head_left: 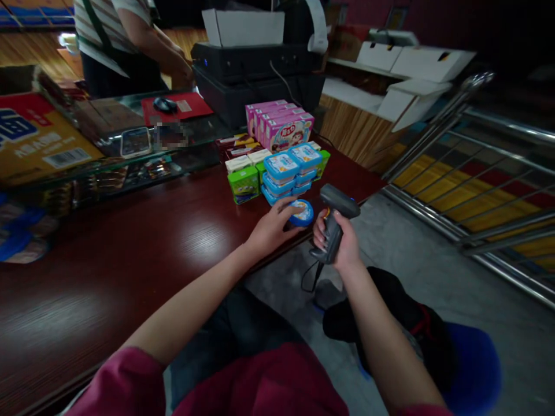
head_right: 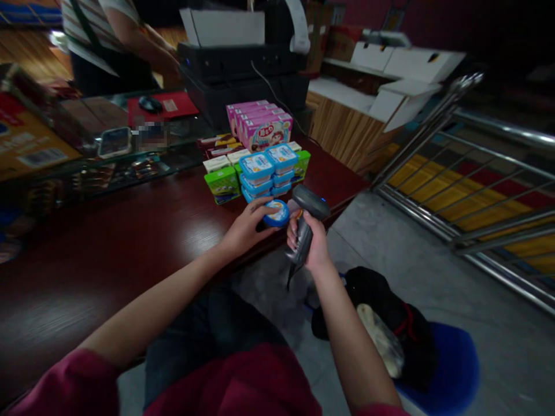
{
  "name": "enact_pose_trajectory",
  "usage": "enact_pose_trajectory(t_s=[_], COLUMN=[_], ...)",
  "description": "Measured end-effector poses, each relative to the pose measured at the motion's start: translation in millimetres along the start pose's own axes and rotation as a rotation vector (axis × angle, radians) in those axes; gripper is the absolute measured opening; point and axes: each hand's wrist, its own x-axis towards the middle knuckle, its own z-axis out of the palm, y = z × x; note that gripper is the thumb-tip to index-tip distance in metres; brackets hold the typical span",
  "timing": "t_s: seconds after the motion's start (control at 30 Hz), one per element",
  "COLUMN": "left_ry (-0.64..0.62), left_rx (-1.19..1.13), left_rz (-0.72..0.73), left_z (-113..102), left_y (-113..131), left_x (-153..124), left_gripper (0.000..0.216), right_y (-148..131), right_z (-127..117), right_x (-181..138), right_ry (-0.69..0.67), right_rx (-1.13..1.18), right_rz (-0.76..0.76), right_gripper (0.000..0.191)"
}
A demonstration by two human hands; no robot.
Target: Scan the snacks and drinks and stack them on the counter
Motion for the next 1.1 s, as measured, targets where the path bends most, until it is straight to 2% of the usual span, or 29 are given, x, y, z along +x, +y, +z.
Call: enact_pose_trajectory(t_s=[0.17,0.27,0.43,0.67,0.93,1.1], left_ry=[0.034,0.047,-0.002,-0.072,-0.046,-0.042], left_rx=[0.218,0.283,0.518,0.610,0.673,0.676], left_rz=[0.130,0.122,0.095,0.173,-0.010,-0.003], left_z=[43.8,62.3,81.8,87.7,96.5,100.8], left_y=[5.4,2.8,1.5,4.7,1.8,1.3], left_x=[43.0,65.7,96.0,100.3,112.4,111.1], left_gripper=[0.038,0.040,0.041,0.042,0.048,0.053], right_y=[-25.3,-31.7,-32.6,-35.0,-33.6,-36.6], right_z=[-24.3,-33.5,-46.2,-57.7,-53.5,-52.5], right_x=[3.6,7.7,18.3,32.2,32.9,28.8], right_ry=[0.065,0.090,0.108,0.141,0.155,0.146], right_rx=[-0.022,-0.044,-0.048,-0.017,-0.046,-0.038], right_rz=[-0.046,-0.062,-0.076,-0.078,-0.120,-0.131], right_gripper=[0.029,0.030,0.034,0.031,0.032,0.033])
